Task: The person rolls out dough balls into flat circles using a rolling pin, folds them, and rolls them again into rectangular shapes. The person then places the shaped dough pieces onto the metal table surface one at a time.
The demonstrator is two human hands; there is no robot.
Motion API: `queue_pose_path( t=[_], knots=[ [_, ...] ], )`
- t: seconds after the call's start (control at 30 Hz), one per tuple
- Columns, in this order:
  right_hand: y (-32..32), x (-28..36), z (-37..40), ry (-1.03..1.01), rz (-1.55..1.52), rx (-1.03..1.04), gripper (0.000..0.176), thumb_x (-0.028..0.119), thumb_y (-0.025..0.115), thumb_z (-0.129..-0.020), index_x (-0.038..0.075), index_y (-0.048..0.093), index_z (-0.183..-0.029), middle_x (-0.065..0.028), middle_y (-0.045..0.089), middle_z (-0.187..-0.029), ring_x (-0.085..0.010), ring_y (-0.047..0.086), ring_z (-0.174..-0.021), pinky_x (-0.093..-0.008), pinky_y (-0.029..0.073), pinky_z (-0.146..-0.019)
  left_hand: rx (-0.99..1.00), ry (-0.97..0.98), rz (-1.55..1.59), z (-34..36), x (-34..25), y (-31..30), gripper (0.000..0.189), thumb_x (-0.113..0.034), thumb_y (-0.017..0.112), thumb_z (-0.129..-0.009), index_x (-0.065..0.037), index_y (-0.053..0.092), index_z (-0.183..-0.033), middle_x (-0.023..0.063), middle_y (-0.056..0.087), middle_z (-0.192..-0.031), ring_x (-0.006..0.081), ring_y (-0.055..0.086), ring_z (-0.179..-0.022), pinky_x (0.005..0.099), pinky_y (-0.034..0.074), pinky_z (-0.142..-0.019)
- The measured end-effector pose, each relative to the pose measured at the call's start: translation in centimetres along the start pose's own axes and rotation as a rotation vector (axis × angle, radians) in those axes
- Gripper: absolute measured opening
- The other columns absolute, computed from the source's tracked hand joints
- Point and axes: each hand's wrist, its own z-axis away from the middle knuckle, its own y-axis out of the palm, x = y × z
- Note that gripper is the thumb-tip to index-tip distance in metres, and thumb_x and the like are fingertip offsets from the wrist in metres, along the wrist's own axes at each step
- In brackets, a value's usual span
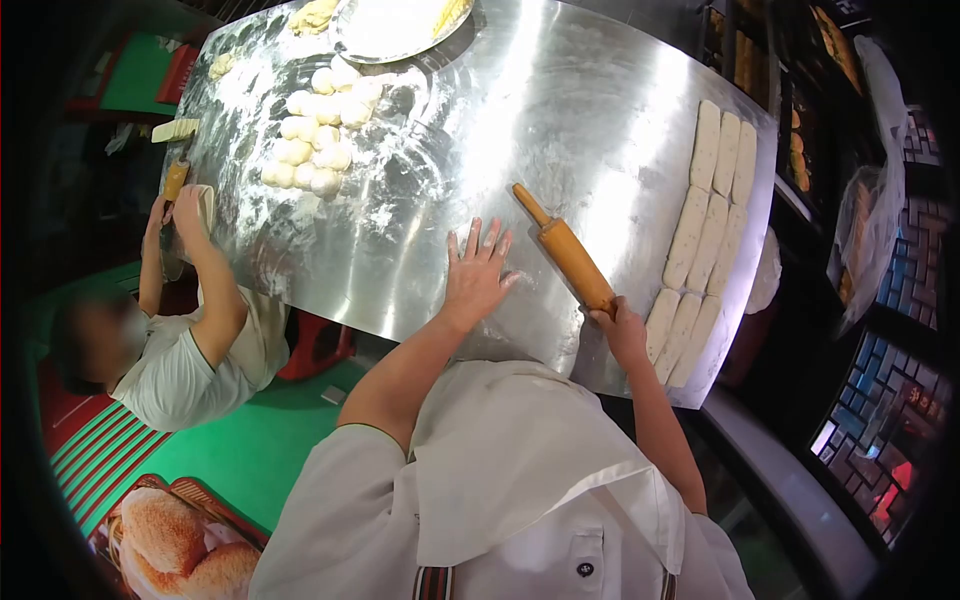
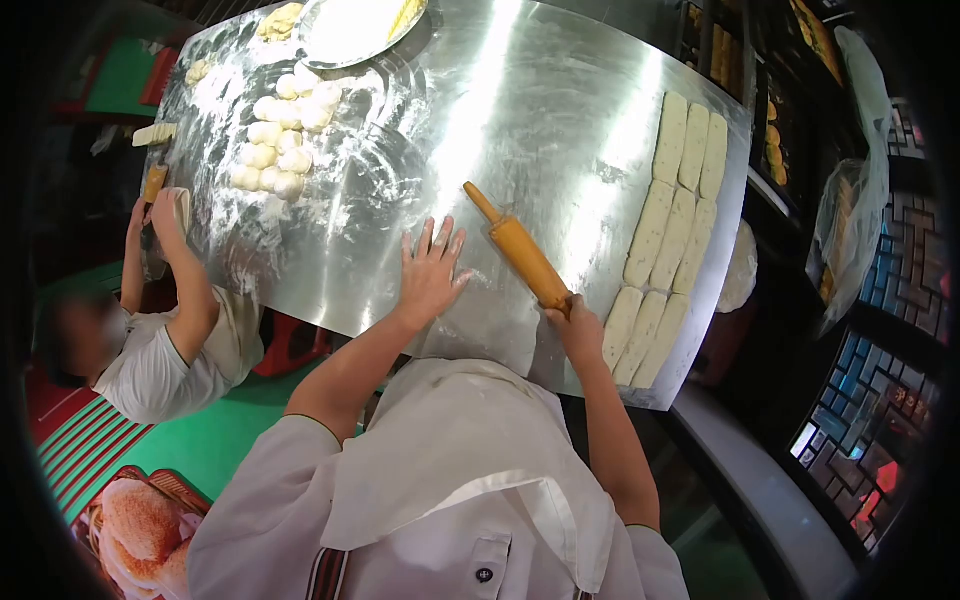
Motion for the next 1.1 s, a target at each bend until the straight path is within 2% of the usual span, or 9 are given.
queue_pose_path(
  t=[0.23,0.33,0.4,0.43,0.53,0.6,0.77,0.93,1.1],
  knots=[
    [-0.8,4.5,-2.0,-0.145,-0.050,-0.173,0.057,0.053,0.059,-0.091,0.006,0.049,-0.123,-0.0223,0.069,-0.087,-0.0388,0.068,-0.083,-0.0471,0.052,-0.071,0.001,0.001,0.044,-1.2,0.4,-0.4,0.075,-0.045,0.062,-0.088,-0.014,0.034,-0.151,0.0116,0.022,-0.161,0.0355,0.014,-0.149,0.0640,0.008,-0.116],
    [-2.0,7.2,-1.6,-0.140,0.079,-0.072,0.059,0.058,0.054,-0.092,0.006,0.050,-0.121,-0.0187,0.069,-0.078,-0.0381,0.068,-0.074,-0.0463,0.052,-0.065,-0.084,-0.092,0.201,-0.1,2.4,-3.4,0.074,-0.040,0.060,-0.092,-0.014,0.029,-0.154,0.0087,0.020,-0.162,0.0314,0.013,-0.150,0.0599,0.004,-0.118],
    [-2.5,8.8,-0.2,-0.386,0.066,0.010,0.057,0.060,0.052,-0.092,0.009,0.053,-0.116,-0.0155,0.067,-0.070,-0.0369,0.067,-0.066,-0.0454,0.052,-0.060,-0.167,-0.107,0.126,1.4,5.7,-6.8,0.074,-0.035,0.060,-0.092,-0.014,0.027,-0.154,0.0073,0.020,-0.162,0.0291,0.013,-0.151,0.0594,0.002,-0.118],
    [-1.4,9.4,0.4,-0.385,0.071,0.013,0.057,0.060,0.052,-0.092,0.009,0.053,-0.116,-0.0155,0.067,-0.070,-0.0369,0.067,-0.066,-0.0454,0.052,-0.060,-0.189,-0.128,0.081,2.1,7.2,-7.6,0.074,-0.033,0.061,-0.091,-0.014,0.027,-0.154,0.0065,0.021,-0.162,0.0283,0.013,-0.151,0.0597,0.002,-0.118],
    [2.9,10.2,0.2,-0.505,0.138,0.061,0.046,0.054,0.049,-0.095,0.011,0.055,-0.111,-0.0148,0.067,-0.068,-0.0359,0.067,-0.064,-0.0452,0.052,-0.057,0.053,-0.142,-0.009,1.9,10.2,-5.3,0.071,-0.031,0.060,-0.091,-0.015,0.030,-0.153,0.0057,0.022,-0.162,0.0293,0.015,-0.150,0.0608,0.004,-0.118],
    [4.5,11.0,-3.4,-0.548,0.283,0.000,0.036,0.045,0.044,-0.100,0.011,0.058,-0.104,-0.0164,0.066,-0.068,-0.0354,0.066,-0.062,-0.0452,0.052,-0.056,-0.008,-0.146,-0.033,-0.5,11.5,-4.2,0.069,-0.033,0.059,-0.092,-0.016,0.032,-0.153,0.0056,0.023,-0.162,0.0298,0.016,-0.150,0.0612,0.005,-0.117],
    [0.7,14.0,-9.2,-0.322,0.254,-0.301,0.041,0.040,0.038,-0.103,0.010,0.062,-0.088,-0.0142,0.067,-0.069,-0.0365,0.065,-0.061,-0.0466,0.052,-0.056,-0.113,-0.194,-0.001,-3.1,12.5,-3.4,0.064,-0.036,0.058,-0.094,-0.016,0.036,-0.151,0.0064,0.025,-0.161,0.0304,0.020,-0.148,0.0618,0.008,-0.117],
    [8.1,8.6,-3.8,-0.257,0.197,-0.274,0.038,0.042,0.045,-0.100,0.012,0.068,-0.093,-0.0159,0.067,-0.068,-0.0338,0.066,-0.059,-0.0463,0.052,-0.055,0.027,-0.145,-0.036,3.8,10.3,-3.7,0.061,-0.033,0.057,-0.094,-0.017,0.038,-0.150,0.0088,0.028,-0.159,0.0326,0.022,-0.147,0.0616,0.010,-0.116],
    [0.7,14.4,-11.3,-0.216,0.354,-0.278,0.043,0.038,0.038,-0.103,0.009,0.062,-0.083,-0.0168,0.068,-0.070,-0.0347,0.068,-0.066,-0.0457,0.053,-0.060,-0.133,-0.170,-0.043,-7.0,12.7,-3.9,0.061,-0.034,0.054,-0.096,-0.018,0.036,-0.151,0.0085,0.027,-0.160,0.0329,0.022,-0.147,0.0624,0.012,-0.116]
  ],
)
